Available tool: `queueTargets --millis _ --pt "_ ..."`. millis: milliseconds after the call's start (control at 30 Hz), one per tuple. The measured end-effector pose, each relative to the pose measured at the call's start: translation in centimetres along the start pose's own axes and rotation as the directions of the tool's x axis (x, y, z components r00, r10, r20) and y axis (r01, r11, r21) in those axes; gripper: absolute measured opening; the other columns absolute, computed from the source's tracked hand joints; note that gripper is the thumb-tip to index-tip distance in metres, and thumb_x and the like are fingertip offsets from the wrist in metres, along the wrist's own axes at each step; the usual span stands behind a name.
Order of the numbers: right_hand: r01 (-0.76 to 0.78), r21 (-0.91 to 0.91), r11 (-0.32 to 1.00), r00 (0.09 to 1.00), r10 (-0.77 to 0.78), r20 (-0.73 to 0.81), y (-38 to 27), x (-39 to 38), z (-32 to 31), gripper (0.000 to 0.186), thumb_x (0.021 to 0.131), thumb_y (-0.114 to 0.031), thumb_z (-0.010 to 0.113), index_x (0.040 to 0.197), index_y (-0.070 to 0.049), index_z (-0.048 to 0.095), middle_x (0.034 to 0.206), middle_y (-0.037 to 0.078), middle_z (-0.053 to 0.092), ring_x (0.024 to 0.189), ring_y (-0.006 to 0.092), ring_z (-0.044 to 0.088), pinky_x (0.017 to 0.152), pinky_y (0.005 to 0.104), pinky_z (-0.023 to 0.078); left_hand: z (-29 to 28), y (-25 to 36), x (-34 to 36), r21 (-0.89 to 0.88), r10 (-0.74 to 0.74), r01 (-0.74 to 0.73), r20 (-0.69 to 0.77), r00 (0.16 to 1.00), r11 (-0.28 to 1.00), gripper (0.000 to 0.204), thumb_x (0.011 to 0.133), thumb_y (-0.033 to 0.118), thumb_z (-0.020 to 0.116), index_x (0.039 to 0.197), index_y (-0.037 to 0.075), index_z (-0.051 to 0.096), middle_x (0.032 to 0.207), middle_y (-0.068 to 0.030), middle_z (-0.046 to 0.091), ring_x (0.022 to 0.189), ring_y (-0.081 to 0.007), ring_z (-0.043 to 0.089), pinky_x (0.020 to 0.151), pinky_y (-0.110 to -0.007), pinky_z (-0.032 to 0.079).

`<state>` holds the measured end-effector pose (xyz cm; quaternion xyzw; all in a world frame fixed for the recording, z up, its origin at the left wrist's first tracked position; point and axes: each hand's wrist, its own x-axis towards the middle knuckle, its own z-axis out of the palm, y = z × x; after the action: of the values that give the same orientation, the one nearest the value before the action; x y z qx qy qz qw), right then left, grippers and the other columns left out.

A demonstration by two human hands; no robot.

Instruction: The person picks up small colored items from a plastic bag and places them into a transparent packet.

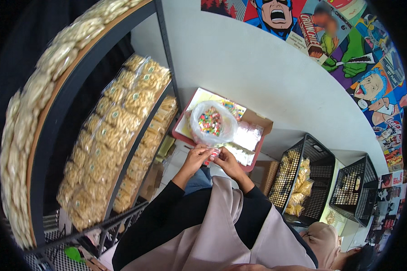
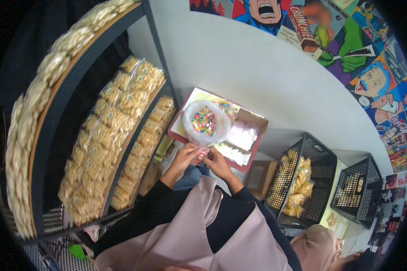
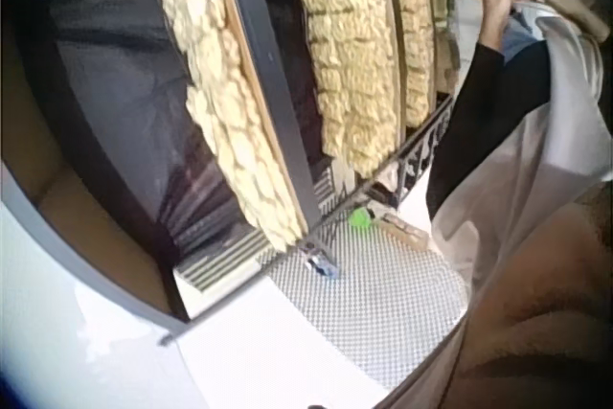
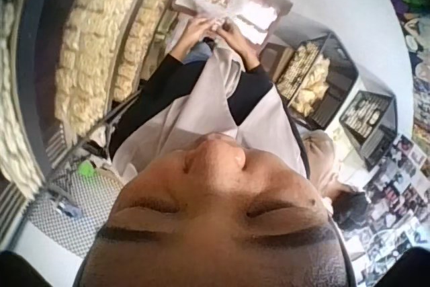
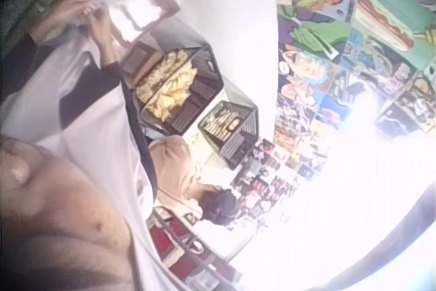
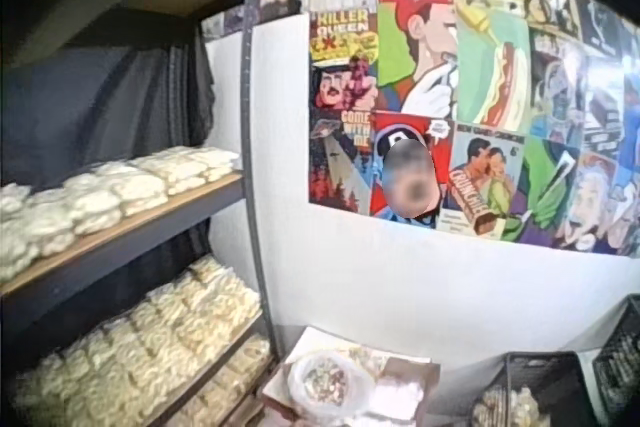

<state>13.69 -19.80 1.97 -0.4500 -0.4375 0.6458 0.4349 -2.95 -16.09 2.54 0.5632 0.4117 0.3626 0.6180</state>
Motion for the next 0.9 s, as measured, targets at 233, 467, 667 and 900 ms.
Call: queueTargets --millis 233,467,667,900 --pt "-0.015 -0.044 0.999 0.997 0.018 0.072 6.7 -9.7 2.8 0.023 0.088 -0.006 0.057 0.108 -0.004 0.047 0.093 0.002 0.054 0.078 0.0088 0.052 0.068 0.0241 0.045 4.4 -3.1 -12.9 0.283 0.102 -0.049 -0.175 0.979 0.958 0.021 0.090 0.017 0.058 0.103 0.006 0.069 0.093 -0.0058 0.059 0.089 -0.0152 0.056 0.079 -0.026 0.044" --pt "-0.026 -0.163 0.986 0.966 0.067 0.250 8.6 -15.6 7.7 0.024 0.085 0.000 0.054 0.108 -0.004 0.047 0.092 0.000 0.051 0.080 0.0074 0.049 0.071 0.0232 0.043 4.4 -4.5 -23.1 0.297 0.153 -0.043 -0.359 0.921 0.954 0.020 0.086 0.014 0.058 0.101 0.005 0.069 0.088 -0.0109 0.063 0.079 -0.0222 0.062 0.070 -0.030 0.049" --pt "0.046 -0.194 0.980 0.965 0.006 0.261 8.8 -18.3 12.4 0.025 0.081 -0.001 0.057 0.104 -0.004 0.050 0.093 0.000 0.051 0.085 0.0077 0.048 0.074 0.0232 0.041 2.7 -4.5 -28.5 0.325 0.234 -0.101 -0.401 0.886 0.940 0.021 0.087 0.016 0.059 0.100 0.002 0.069 0.088 -0.0100 0.062 0.080 -0.0208 0.062 0.071 -0.029 0.048" --pt "-0.035 -0.141 0.989 0.920 0.087 0.382 11.5 -22.9 20.3 0.021 0.089 -0.014 0.051 0.108 -0.006 0.051 0.080 -0.002 0.052 0.066 0.0061 0.047 0.058 0.0217 0.041 -0.4 -2.6 -37.9 0.327 0.163 -0.010 -0.442 0.882 0.945 0.020 0.088 0.015 0.059 0.097 -0.001 0.067 0.090 -0.0089 0.061 0.081 -0.0173 0.061 0.071 -0.028 0.048"
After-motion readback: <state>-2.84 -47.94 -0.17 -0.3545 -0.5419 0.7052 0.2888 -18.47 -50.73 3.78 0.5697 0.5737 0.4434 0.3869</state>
